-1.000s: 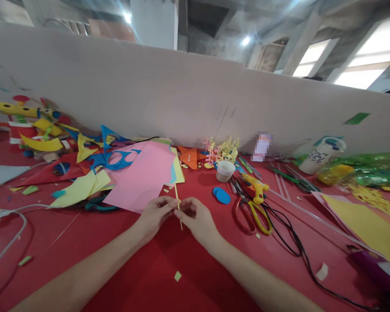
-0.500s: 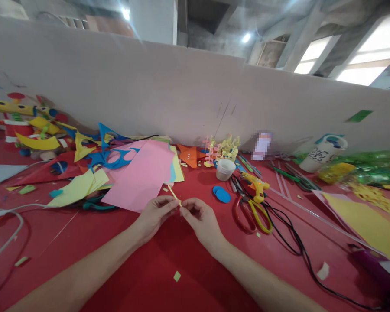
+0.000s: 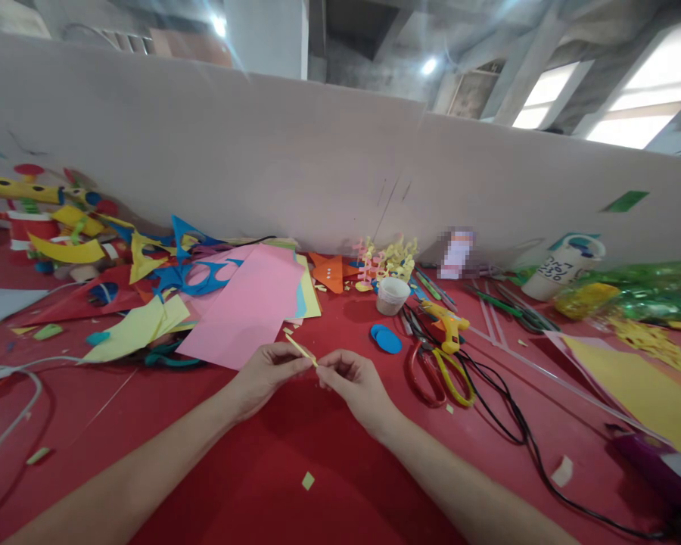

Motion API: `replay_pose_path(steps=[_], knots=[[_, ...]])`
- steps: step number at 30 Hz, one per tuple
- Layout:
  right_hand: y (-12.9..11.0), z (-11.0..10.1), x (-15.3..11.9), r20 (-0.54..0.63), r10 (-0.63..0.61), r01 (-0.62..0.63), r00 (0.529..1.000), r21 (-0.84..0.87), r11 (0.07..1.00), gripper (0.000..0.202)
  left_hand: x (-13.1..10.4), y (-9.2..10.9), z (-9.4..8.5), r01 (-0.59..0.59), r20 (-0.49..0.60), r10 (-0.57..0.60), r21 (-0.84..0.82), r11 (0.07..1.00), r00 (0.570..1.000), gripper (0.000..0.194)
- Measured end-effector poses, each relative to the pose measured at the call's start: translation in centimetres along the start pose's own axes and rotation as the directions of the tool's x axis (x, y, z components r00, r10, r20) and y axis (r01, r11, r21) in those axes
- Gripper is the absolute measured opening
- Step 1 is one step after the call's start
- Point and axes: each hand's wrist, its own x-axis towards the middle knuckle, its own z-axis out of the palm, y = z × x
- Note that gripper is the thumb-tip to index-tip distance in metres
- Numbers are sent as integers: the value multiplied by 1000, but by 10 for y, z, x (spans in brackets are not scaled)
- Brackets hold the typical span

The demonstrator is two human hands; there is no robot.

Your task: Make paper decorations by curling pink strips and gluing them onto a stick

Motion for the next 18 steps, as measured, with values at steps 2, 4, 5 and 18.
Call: replay_pose_path(steps=[2, 4, 5, 18], knots=[[0, 0, 0, 8, 7, -7, 1000, 11, 1000, 21, -1, 0, 0, -15, -10, 15, 19, 1000, 1000, 8], [1, 0, 0, 13, 9, -9, 1000, 18, 1000, 22, -1, 0, 0, -24, -24, 25, 33, 999, 999, 8], [1, 0, 0, 15, 11, -11, 1000, 21, 1000, 22, -1, 1, 0, -26, -29, 27, 36, 999, 999, 8], [-2, 1, -3, 60, 52, -56, 997, 76, 996, 28, -4, 3, 3, -44, -24, 46, 75, 996, 999, 8]])
